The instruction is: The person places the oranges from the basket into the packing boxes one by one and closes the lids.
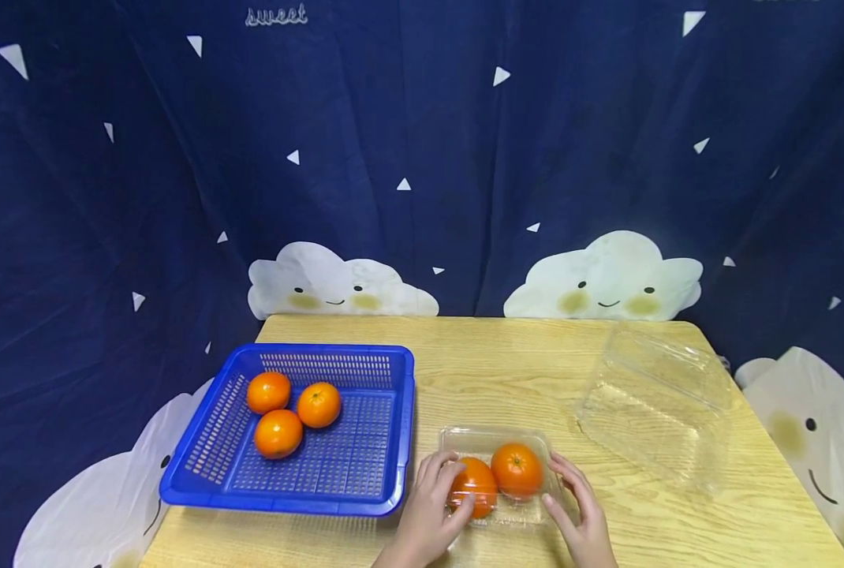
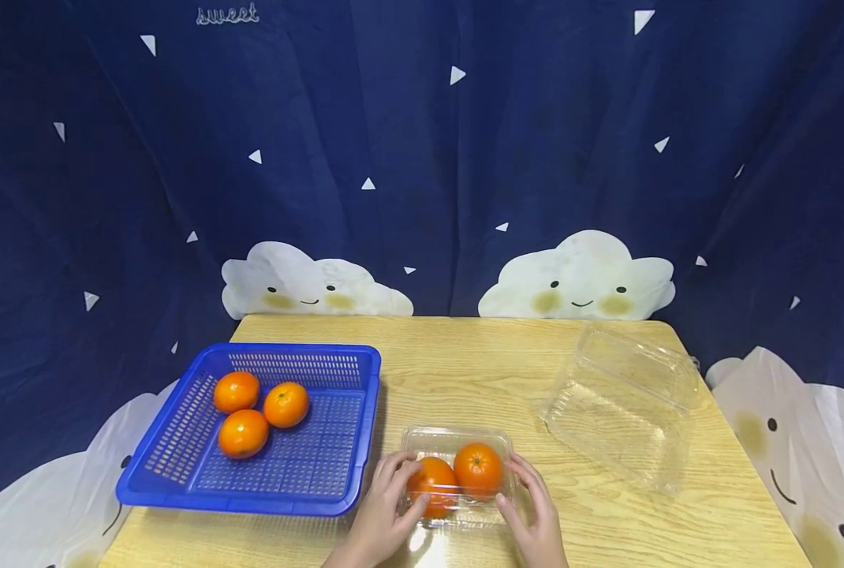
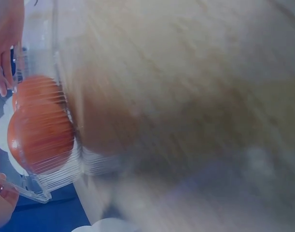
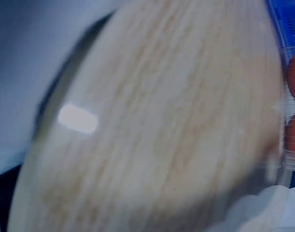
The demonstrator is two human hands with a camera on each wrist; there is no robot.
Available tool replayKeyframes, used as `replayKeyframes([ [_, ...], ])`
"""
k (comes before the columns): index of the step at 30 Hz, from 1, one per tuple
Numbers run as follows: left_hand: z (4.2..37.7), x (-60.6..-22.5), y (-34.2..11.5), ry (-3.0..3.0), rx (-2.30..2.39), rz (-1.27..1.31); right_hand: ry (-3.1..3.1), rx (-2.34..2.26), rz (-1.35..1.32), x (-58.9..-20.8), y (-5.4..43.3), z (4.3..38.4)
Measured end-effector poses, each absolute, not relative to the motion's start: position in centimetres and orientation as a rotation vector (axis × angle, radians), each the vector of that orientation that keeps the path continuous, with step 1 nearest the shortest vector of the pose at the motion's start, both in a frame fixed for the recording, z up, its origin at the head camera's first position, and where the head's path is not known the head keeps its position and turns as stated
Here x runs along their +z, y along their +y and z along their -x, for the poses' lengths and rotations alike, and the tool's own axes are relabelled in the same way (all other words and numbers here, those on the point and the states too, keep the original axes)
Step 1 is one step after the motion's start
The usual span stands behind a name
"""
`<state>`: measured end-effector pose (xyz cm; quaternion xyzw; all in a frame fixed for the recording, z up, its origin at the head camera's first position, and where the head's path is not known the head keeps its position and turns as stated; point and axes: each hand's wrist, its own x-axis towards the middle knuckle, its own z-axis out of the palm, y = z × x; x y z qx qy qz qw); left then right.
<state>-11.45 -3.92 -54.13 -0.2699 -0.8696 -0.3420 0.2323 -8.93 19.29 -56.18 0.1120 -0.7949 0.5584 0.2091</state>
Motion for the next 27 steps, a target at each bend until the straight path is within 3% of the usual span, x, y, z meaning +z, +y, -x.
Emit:
replayKeyframes([
  [10, 11.2, -55.0, -4.3, -2.408, -0.904, 0.781, -2.082, 1.413, -0.605, -57.8, 20.1, 9.3],
  [27, 11.0, -56.4, -4.2, -2.383, -0.839, 0.814, -2.211, 1.458, -0.524, -59.2, 20.2, 8.5],
])
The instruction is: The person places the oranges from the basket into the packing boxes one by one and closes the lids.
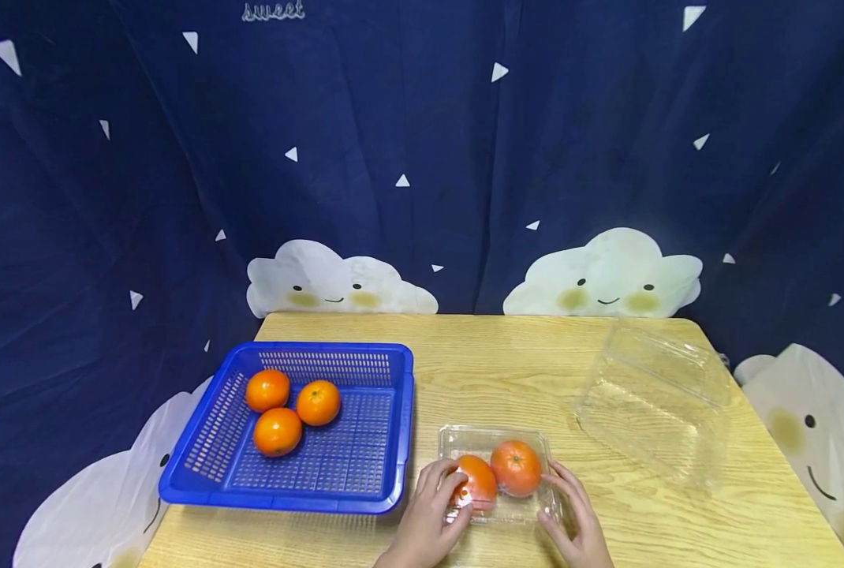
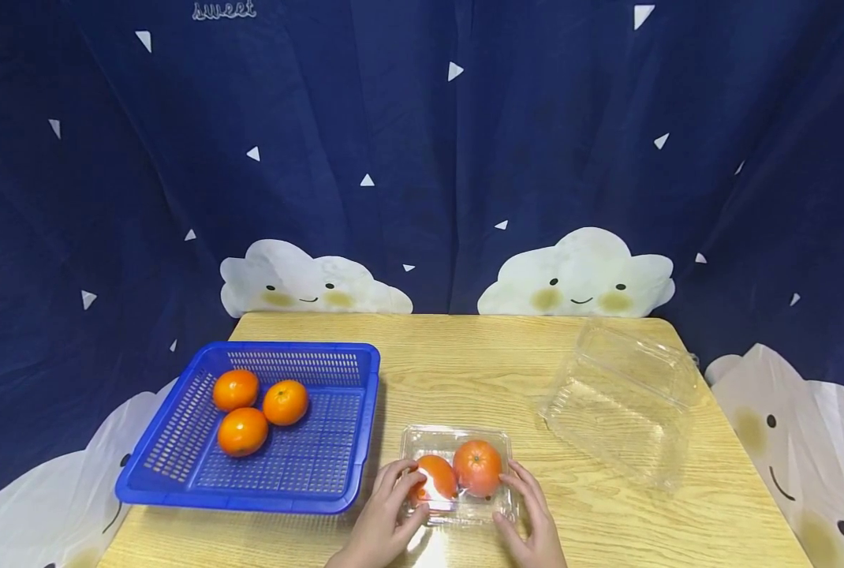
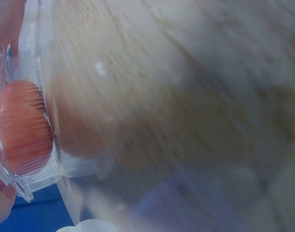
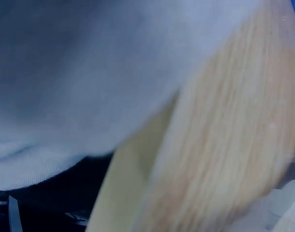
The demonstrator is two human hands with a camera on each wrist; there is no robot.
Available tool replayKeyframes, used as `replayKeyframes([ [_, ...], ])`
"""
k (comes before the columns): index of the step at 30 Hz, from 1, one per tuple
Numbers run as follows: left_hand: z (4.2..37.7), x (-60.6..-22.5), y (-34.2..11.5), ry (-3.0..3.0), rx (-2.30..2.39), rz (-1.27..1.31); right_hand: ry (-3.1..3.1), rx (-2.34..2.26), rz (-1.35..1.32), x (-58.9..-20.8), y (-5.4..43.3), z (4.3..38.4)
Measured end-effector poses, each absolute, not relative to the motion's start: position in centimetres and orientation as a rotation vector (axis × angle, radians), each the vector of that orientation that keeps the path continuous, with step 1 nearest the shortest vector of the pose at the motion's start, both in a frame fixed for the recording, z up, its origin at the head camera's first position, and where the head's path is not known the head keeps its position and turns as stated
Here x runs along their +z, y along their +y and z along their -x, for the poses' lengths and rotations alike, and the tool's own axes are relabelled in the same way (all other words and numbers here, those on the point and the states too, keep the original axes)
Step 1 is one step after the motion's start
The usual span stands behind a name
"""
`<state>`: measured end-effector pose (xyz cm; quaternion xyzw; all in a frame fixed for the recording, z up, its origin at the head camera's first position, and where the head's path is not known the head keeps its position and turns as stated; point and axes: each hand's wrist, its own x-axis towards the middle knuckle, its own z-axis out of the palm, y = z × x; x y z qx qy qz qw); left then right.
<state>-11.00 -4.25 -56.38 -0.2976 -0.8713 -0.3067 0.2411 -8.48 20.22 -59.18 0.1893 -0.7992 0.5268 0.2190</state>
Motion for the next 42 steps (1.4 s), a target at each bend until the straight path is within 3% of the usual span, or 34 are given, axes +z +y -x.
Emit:
replayKeyframes([
  [10, 10.6, -56.5, -4.7, -2.415, -1.004, 0.823, -2.055, 1.603, -0.696, -58.7, 20.2, 8.5],
  [22, 10.3, -56.7, -4.5, -2.368, -1.167, 0.694, -1.967, 1.816, -0.624, -58.2, 20.1, 8.5],
  [32, 9.9, -57.2, -4.8, -2.493, -1.374, 0.489, -2.132, 1.992, -0.154, -57.4, 20.2, 7.8],
  [37, 9.9, -56.7, -4.9, -2.573, -1.733, 0.249, -2.341, 2.029, 0.163, -56.8, 20.6, 8.1],
  [42, 10.1, -56.4, -4.9, -2.56, -2.03, 0.037, -2.536, 2.184, 0.197, -56.1, 21.8, 8.7],
])
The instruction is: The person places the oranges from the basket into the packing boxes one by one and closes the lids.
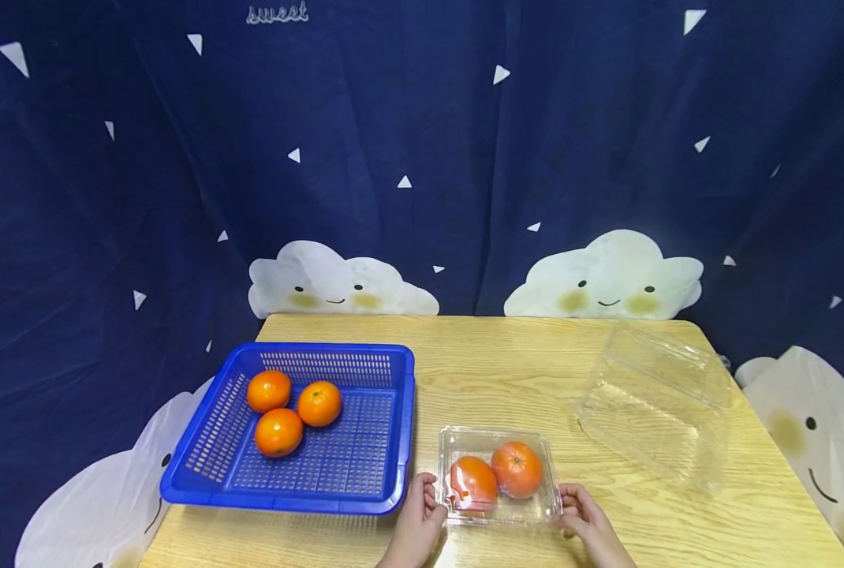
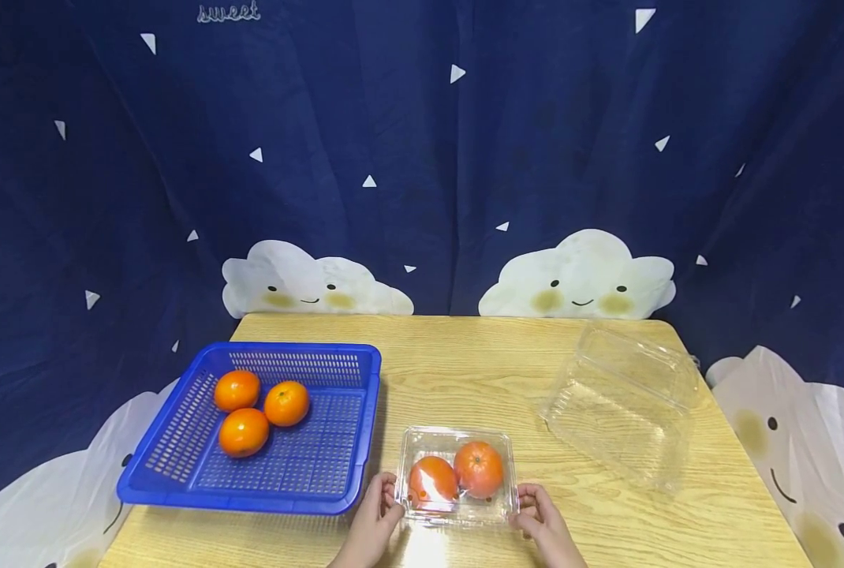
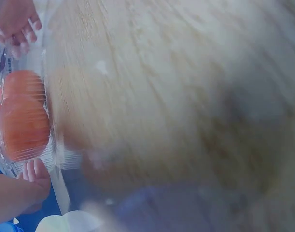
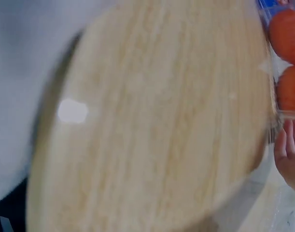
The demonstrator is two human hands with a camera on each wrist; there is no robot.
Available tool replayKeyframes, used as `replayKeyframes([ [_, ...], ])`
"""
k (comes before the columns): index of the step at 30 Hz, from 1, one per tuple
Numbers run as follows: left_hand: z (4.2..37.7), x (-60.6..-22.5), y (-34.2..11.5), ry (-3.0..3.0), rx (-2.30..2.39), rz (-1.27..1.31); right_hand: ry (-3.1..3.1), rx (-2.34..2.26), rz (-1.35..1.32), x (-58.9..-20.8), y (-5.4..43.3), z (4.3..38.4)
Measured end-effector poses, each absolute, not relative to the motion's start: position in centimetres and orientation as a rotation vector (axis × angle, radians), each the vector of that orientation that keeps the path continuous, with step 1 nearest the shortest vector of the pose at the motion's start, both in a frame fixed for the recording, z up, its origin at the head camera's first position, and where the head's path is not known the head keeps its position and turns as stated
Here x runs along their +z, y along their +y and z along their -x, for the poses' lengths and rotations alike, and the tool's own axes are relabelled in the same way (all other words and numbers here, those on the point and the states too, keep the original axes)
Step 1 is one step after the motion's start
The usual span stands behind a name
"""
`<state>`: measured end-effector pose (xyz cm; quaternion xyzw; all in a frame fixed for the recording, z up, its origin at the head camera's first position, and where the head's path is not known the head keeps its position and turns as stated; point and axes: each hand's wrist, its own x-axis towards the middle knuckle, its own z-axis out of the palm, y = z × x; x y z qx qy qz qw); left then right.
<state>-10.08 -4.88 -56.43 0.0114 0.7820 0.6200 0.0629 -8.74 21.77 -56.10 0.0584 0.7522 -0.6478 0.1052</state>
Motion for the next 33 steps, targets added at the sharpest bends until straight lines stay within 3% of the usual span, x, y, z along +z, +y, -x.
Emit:
replayKeyframes([
  [13, 10.0, -56.1, -5.5, 2.279, 1.76, -0.102, 1.832, -1.837, 0.292, -56.2, 24.1, 9.6],
  [28, 10.0, -55.8, -5.4, 2.108, 1.858, -0.109, 1.645, -1.927, 0.324, -56.3, 24.4, 9.6],
  [33, 9.5, -53.7, -5.4, 2.106, 1.844, -0.107, 1.594, -1.94, 0.339, -56.3, 24.4, 9.6],
])
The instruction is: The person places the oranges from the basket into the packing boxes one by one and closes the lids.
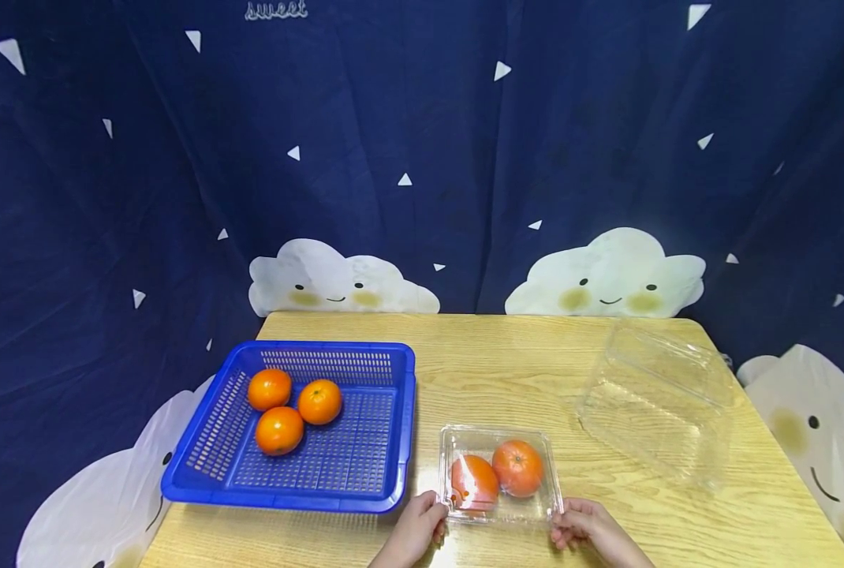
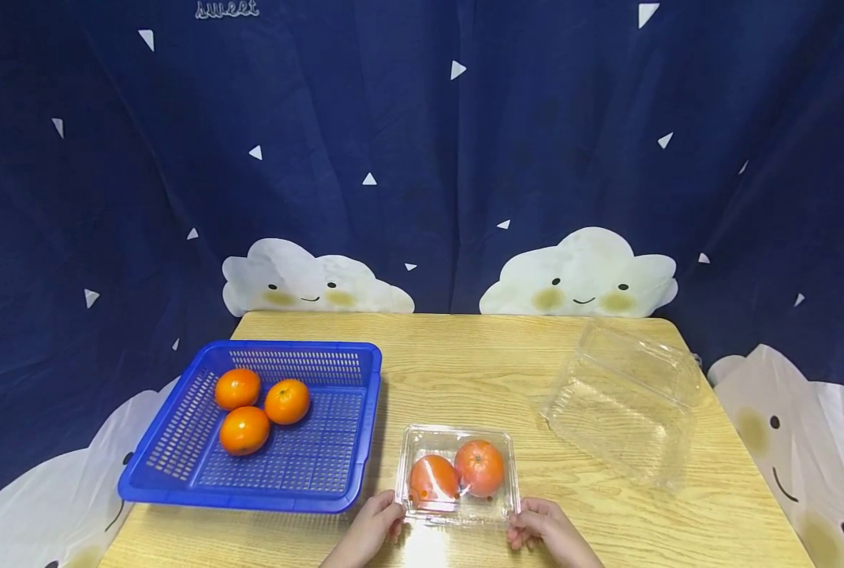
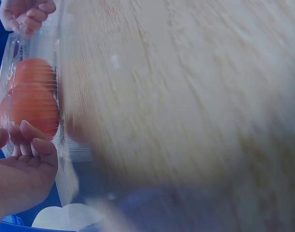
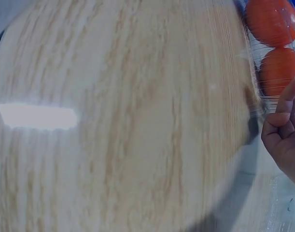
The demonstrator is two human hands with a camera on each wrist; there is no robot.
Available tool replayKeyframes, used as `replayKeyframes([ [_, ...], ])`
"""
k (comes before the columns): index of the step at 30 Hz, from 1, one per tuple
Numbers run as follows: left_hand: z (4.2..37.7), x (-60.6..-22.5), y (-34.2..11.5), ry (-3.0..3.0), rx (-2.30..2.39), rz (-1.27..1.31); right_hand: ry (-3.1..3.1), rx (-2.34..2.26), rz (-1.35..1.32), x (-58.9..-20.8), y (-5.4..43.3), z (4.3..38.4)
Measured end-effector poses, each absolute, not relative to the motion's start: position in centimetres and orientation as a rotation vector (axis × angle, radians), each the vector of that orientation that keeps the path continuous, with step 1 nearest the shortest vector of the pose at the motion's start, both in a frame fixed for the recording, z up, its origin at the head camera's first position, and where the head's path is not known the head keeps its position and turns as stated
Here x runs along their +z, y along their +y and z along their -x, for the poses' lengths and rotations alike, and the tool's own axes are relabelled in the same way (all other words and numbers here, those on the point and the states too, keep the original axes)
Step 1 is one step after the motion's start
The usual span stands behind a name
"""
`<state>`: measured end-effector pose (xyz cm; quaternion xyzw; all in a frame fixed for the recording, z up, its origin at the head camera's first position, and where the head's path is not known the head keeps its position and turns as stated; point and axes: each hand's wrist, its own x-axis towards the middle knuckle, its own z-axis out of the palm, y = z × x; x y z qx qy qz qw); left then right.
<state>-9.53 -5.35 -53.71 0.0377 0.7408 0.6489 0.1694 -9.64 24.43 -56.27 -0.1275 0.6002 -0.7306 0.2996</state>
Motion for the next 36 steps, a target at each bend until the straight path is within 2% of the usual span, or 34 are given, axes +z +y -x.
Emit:
replayKeyframes([
  [9, 9.8, -56.8, -5.9, 2.067, 1.965, -0.304, 1.601, -1.926, 0.264, -55.9, 24.2, 9.5],
  [17, 9.9, -56.4, -5.4, 2.128, 1.828, -0.099, 1.631, -1.898, 0.23, -55.8, 24.2, 9.4],
  [22, 9.9, -56.4, -5.4, 2.337, 1.706, -0.14, 1.725, -1.836, 0.164, -55.3, 23.8, 9.4],
  [36, 9.6, -57.2, -4.8, 3.071, 1.419, -0.471, 2.774, -1.16, -0.077, -53.2, 20.6, 8.0],
])
